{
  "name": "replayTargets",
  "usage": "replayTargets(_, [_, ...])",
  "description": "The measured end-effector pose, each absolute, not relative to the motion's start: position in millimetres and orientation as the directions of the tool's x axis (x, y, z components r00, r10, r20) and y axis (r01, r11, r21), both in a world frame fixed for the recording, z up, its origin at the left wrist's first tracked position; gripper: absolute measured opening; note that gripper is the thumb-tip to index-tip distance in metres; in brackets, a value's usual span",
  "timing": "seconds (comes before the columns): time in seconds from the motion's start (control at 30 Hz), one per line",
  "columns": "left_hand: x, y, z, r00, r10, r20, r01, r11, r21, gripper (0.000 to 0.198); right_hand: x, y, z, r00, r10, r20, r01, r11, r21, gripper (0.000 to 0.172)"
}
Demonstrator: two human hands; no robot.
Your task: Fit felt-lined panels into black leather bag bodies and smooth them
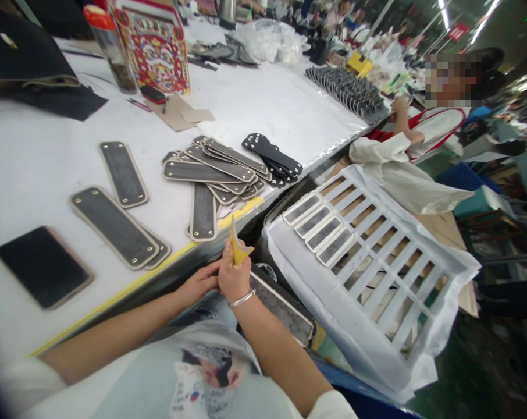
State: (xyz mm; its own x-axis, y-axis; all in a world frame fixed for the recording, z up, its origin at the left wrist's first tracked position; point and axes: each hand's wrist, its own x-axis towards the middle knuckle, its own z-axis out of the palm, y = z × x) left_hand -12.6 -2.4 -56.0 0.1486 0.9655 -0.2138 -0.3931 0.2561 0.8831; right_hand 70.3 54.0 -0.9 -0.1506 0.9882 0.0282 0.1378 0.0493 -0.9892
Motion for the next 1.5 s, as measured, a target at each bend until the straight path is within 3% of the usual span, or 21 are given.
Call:
replayTargets(0.07, [-12.9, -3.6, -54.0, 0.129, 0.966, -0.224, -0.382, 0.257, 0.888, 0.064, 67.5, 54.6, -1.1, -0.194, 0.979, 0.068, 0.163, 0.101, -0.981, 0.02])
replayTargets(0.2, [-20.2, -7.3, -48.0, 0.298, 0.905, -0.304, -0.336, 0.397, 0.854, 0.082, 83.1, 66.7, 17.1, -0.183, 0.966, -0.18, -0.072, -0.196, -0.978, 0.028])
replayTargets(0.27, [-25.3, -6.0, -43.0, 0.301, 0.902, -0.31, -0.16, 0.368, 0.916, 0.084, 109.6, 69.6, 33.8, -0.143, 0.969, -0.203, -0.181, -0.227, -0.957, 0.032])
replayTargets(0.33, [-28.4, -1.0, -36.3, 0.237, 0.945, -0.226, 0.128, 0.2, 0.971, 0.08, 145.7, 64.5, 51.4, -0.104, 0.978, -0.182, -0.308, -0.206, -0.929, 0.03])
replayTargets(0.43, [-26.4, 11.5, -24.9, 0.23, 0.969, -0.095, 0.477, -0.027, 0.879, 0.076, 204.1, 43.4, 70.0, -0.091, 0.975, -0.201, -0.353, -0.22, -0.91, 0.028])
replayTargets(0.5, [-21.6, 18.9, -18.2, 0.291, 0.943, -0.161, 0.553, -0.029, 0.833, 0.077, 238.9, 24.1, 73.5, -0.133, 0.955, -0.263, -0.319, -0.293, -0.901, 0.029])
replayTargets(0.63, [-13.4, 23.3, -11.8, 0.379, 0.877, -0.296, 0.565, 0.033, 0.824, 0.084, 291.0, -15.3, 65.6, -0.177, 0.909, -0.377, -0.294, -0.414, -0.861, 0.038])
replayTargets(0.87, [-19.3, 13.5, -16.4, 0.386, 0.898, -0.211, 0.588, -0.064, 0.806, 0.095, 325.5, -62.7, 57.0, -0.19, 0.873, -0.45, -0.284, -0.487, -0.826, 0.043])
replayTargets(0.93, [-18.9, 8.8, -17.0, 0.368, 0.913, -0.174, 0.497, -0.035, 0.867, 0.093, 324.6, -69.2, 56.2, -0.204, 0.875, -0.44, -0.305, -0.483, -0.821, 0.041])
replayTargets(1.0, [-15.2, 5.9, -18.8, 0.306, 0.932, -0.193, 0.28, 0.106, 0.954, 0.077, 321.7, -72.0, 54.3, -0.218, 0.872, -0.438, -0.32, -0.487, -0.812, 0.038])
replayTargets(1.07, [-9.2, 6.4, -22.2, 0.231, 0.939, -0.254, 0.059, 0.247, 0.967, 0.065, 318.7, -72.3, 50.7, -0.216, 0.871, -0.442, -0.326, -0.491, -0.808, 0.036])
replayTargets(1.13, [-3.0, 9.4, -26.4, 0.176, 0.937, -0.302, -0.025, 0.311, 0.95, 0.063, 316.8, -71.3, 45.4, -0.195, 0.874, -0.445, -0.327, -0.486, -0.81, 0.035])
replayTargets(1.5, [3.0, 14.3, -17.8, 0.082, 0.979, -0.187, 0.252, 0.161, 0.954, 0.042, 295.7, -63.5, 40.2, -0.168, 0.905, -0.392, -0.41, -0.425, -0.807, 0.031])
